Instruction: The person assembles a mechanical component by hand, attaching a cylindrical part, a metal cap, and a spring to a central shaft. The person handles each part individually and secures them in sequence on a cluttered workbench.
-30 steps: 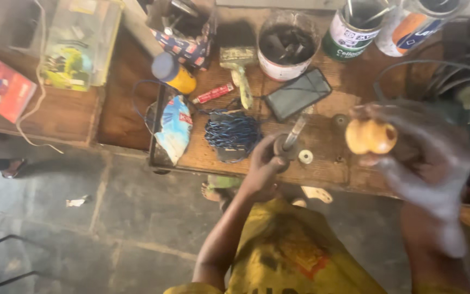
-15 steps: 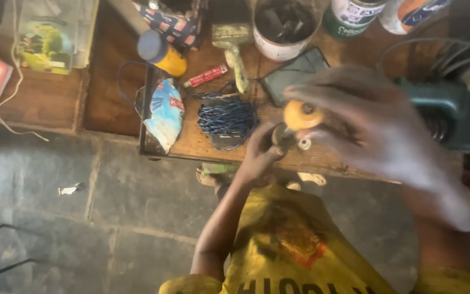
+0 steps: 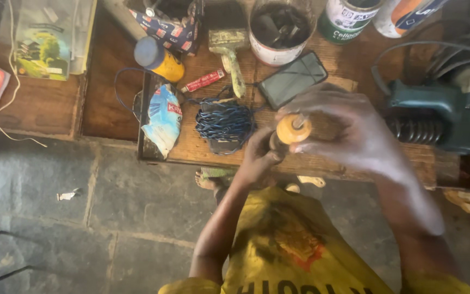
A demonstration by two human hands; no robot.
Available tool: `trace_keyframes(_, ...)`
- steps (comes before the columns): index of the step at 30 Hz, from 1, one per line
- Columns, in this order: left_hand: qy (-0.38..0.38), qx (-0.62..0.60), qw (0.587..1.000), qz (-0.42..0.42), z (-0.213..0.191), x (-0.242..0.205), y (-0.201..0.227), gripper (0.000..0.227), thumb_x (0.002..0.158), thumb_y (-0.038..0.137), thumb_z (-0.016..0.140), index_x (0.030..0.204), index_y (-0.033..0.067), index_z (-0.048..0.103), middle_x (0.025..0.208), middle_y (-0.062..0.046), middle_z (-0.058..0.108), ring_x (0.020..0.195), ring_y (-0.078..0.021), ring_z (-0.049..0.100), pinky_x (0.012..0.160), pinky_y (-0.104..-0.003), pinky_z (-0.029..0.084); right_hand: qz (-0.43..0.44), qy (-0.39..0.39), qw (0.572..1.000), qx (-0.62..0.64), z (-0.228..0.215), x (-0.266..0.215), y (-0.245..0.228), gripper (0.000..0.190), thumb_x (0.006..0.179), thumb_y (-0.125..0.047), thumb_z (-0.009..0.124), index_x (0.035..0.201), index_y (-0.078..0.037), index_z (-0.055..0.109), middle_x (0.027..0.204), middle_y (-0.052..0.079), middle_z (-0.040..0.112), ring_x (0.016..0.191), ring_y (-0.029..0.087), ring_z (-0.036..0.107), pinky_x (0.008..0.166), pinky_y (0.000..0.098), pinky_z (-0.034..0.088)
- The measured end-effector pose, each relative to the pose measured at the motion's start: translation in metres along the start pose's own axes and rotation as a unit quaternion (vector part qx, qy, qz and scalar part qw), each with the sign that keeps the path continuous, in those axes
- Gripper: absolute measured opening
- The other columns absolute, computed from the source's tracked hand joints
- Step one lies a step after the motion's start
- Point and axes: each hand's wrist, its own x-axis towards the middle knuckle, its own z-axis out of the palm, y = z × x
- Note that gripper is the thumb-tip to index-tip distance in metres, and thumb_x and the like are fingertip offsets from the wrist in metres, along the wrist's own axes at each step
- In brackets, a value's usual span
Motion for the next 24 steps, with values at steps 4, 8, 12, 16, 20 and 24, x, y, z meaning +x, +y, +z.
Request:
trace_keyframes(4, 0.034, -0.059, 0.997, -0.033, 0.004, -0.006, 0.011, 0.059, 0.085, 0.017, 0.073, 0.139, 0.0014, 0.054, 0.121, -0.003, 0.062, 0.106, -0.0107, 0.058, 0.085, -0.026, 0.049, 0.055, -0.048, 0.996, -0.056, 0.021, 0.004, 0.003, 0.048, 0.074, -0.021, 0.090, 0.117, -0.012, 0.072, 0.122, 0.007, 0.073, 0.120, 0.023, 0.065, 0.109, 0.0465, 0.050)
trace_keyframes(8, 0.055, -0.086, 0.993, -0.056, 0.017, 0.000, 0.016, 0.060, 0.086, 0.006, 0.073, 0.141, 0.0038, 0.050, 0.123, -0.003, 0.057, 0.107, -0.0094, 0.056, 0.082, -0.024, 0.048, 0.097, -0.040, 0.994, -0.006, 0.024, -0.002, 0.009, 0.052, 0.075, -0.022, 0.088, 0.124, -0.016, 0.072, 0.116, 0.003, 0.074, 0.120, 0.021, 0.065, 0.109, 0.0438, 0.053)
trace_keyframes(12, 0.025, -0.122, 0.992, -0.017, 0.021, -0.001, 0.027, 0.065, 0.088, 0.007, 0.070, 0.148, 0.0078, 0.046, 0.129, -0.006, 0.056, 0.111, -0.0121, 0.057, 0.085, -0.023, 0.049, 0.045, -0.016, 0.999, -0.012, 0.029, -0.012, 0.012, 0.054, 0.074, -0.020, 0.088, 0.125, -0.017, 0.071, 0.136, 0.004, 0.068, 0.135, 0.025, 0.056, 0.120, 0.0478, 0.042)
trace_keyframes(16, 0.036, -0.057, 0.997, -0.032, 0.031, 0.002, 0.050, 0.076, 0.078, 0.008, 0.064, 0.151, 0.0011, 0.045, 0.136, -0.011, 0.056, 0.121, -0.0178, 0.057, 0.086, -0.027, 0.046, 0.075, -0.011, 0.997, -0.022, 0.033, -0.016, 0.011, 0.059, 0.070, -0.019, 0.090, 0.126, -0.020, 0.071, 0.145, 0.002, 0.059, 0.141, 0.024, 0.050, 0.123, 0.0486, 0.038)
trace_keyframes(20, -0.015, -0.011, 0.993, 0.116, 0.038, 0.001, 0.072, 0.077, 0.090, 0.037, 0.072, 0.152, 0.0017, 0.043, 0.146, -0.011, 0.054, 0.136, -0.0189, 0.057, 0.117, -0.034, 0.046, -0.067, 0.034, 0.997, 0.022, 0.042, -0.021, 0.018, 0.079, 0.076, -0.027, 0.089, 0.146, -0.021, 0.054, 0.157, 0.004, 0.049, 0.147, 0.024, 0.046, 0.127, 0.0477, 0.037)
trace_keyframes(24, 0.018, 0.032, 0.998, 0.057, 0.038, 0.000, 0.076, 0.076, 0.088, 0.040, 0.072, 0.148, 0.0023, 0.047, 0.135, -0.009, 0.057, 0.124, -0.0173, 0.057, 0.107, -0.033, 0.048, 0.053, 0.103, 0.992, -0.048, 0.034, -0.050, 0.037, 0.083, 0.072, -0.021, 0.089, 0.147, -0.017, 0.054, 0.153, 0.011, 0.050, 0.143, 0.029, 0.049, 0.122, 0.0471, 0.042)
